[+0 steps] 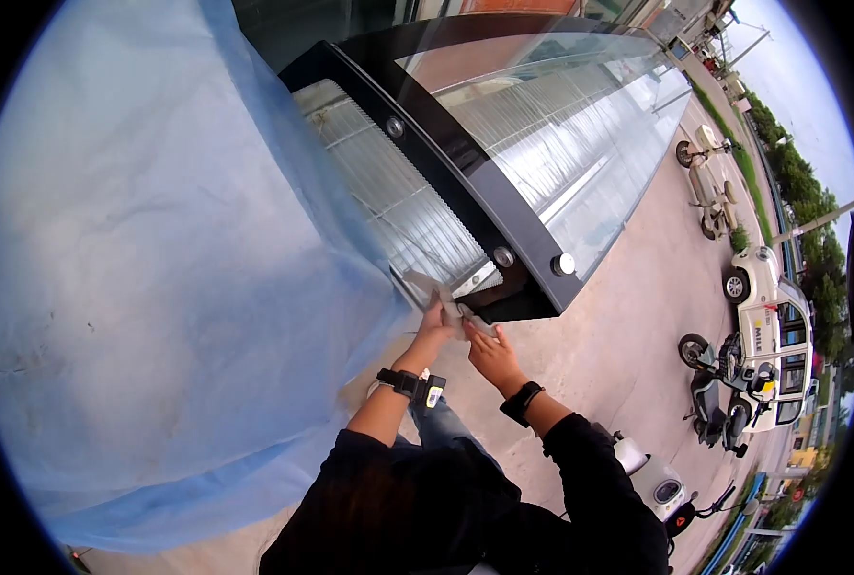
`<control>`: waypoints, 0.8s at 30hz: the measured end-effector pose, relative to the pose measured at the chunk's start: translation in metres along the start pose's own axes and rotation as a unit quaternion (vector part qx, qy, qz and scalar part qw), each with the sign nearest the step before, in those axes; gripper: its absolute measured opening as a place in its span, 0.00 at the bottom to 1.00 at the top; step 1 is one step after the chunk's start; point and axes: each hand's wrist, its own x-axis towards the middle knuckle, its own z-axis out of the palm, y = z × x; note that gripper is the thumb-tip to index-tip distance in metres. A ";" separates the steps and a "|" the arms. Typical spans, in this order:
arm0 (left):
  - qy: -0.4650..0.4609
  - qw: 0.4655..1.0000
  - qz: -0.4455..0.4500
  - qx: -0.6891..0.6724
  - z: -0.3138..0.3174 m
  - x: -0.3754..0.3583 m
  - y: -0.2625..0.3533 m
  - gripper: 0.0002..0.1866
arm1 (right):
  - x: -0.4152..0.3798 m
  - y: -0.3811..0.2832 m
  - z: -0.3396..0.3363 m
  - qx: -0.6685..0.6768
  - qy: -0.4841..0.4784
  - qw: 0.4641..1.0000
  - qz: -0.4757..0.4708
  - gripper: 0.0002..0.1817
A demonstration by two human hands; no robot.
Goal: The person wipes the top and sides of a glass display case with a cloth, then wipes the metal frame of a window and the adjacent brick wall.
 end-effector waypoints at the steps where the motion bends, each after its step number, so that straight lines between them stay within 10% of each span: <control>1: -0.049 0.997 0.065 0.009 0.013 -0.009 0.008 0.37 | 0.007 0.003 -0.023 -0.017 0.049 0.997 0.053 0.17; 7: -0.080 0.977 0.160 0.120 0.078 -0.039 0.040 0.46 | 0.012 0.043 -0.080 -0.099 0.220 0.965 0.104 0.15; 13: -0.002 1.000 0.012 0.007 0.014 0.019 -0.027 0.51 | 0.016 0.024 -0.020 -0.060 0.077 0.995 -0.006 0.18; 15: 0.092 0.981 0.007 -0.168 0.003 0.025 -0.037 0.26 | 0.010 0.009 0.014 -0.055 0.044 0.997 -0.011 0.23; 20: 0.005 0.979 0.021 -0.202 -0.040 0.047 -0.099 0.19 | 0.001 -0.009 0.035 -0.002 -0.024 1.000 0.005 0.23; 24: 0.040 0.986 -0.007 -0.161 0.038 -0.021 -0.022 0.27 | 0.008 0.000 -0.036 -0.003 0.019 0.997 0.076 0.24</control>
